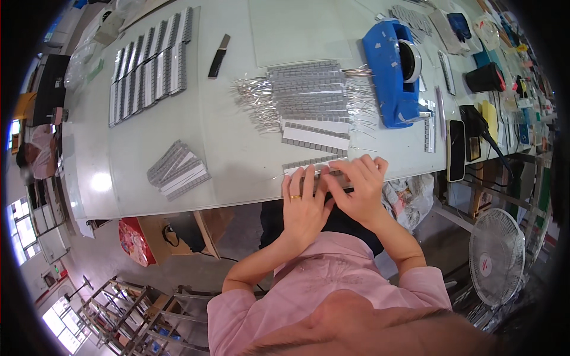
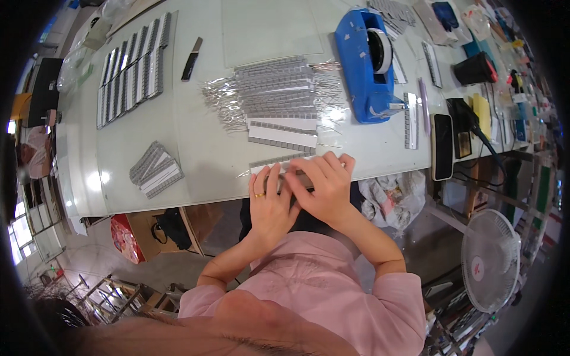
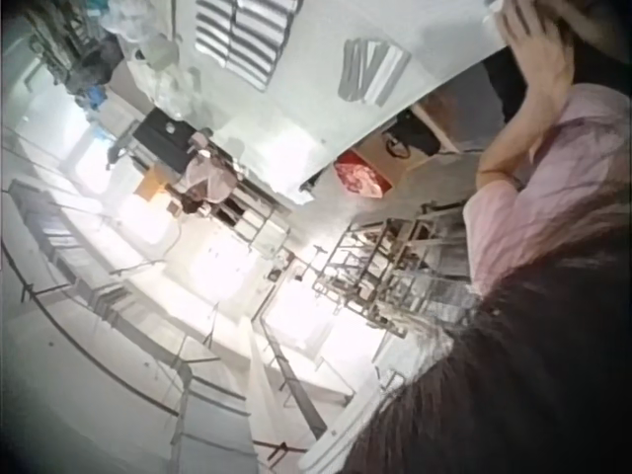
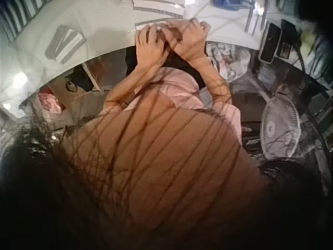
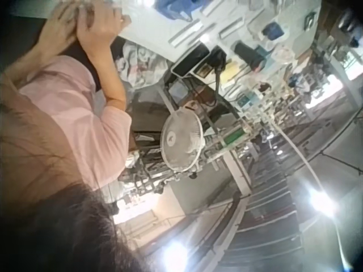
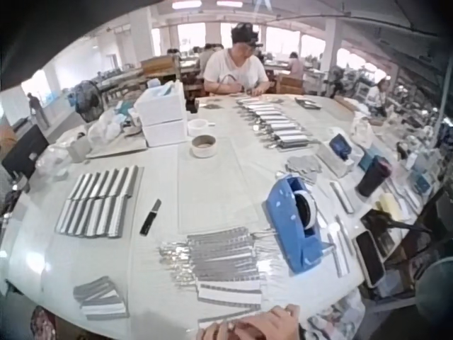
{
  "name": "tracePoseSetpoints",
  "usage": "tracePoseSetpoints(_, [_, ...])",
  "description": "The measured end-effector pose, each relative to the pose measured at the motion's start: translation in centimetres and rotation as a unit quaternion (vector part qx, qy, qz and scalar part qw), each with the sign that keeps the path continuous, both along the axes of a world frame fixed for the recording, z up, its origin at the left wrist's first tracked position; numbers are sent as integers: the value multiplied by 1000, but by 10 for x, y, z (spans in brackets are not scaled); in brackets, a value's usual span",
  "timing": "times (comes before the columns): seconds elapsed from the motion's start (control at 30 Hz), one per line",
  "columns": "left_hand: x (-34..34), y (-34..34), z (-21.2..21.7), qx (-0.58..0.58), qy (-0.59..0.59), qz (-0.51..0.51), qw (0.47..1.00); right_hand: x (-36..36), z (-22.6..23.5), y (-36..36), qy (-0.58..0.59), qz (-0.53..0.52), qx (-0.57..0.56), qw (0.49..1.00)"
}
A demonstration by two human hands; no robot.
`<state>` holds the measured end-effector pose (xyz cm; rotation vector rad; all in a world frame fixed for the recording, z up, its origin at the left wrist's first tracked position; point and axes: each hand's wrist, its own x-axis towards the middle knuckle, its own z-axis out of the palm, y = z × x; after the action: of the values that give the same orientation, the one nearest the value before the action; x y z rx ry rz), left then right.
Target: Assembling small metal component strips onto a plastic base and securing them with tape.
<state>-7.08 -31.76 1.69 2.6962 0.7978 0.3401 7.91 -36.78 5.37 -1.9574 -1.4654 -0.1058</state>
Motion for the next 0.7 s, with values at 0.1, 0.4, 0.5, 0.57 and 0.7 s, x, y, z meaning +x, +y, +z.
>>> tracePoseSetpoints(0.1, [2, -3, -3, -14, 50, 0, 999, -12, 14, 36, 108, 50, -4, 993])
tracePoseSetpoints(0.4, [-1, -5, -14, 11, -33, 5, 999, 4, 0, 37, 136, 41, -34, 989])
tracePoseSetpoints(0.5, [0, -5, -7, 8, -13, 9, 1000, 10, -15, 17, 88, -13, -55, 995])
tracePoseSetpoints(0.57, [-1, -4, -7, 13, -4, 10, 1000, 10, -19, 12, 61, -34, -66, 995])
tracePoseSetpoints(0.7, [-1, -5, -10, 24, -2, 12, 1000, 16, -21, 8, 44, -30, -81, 995])
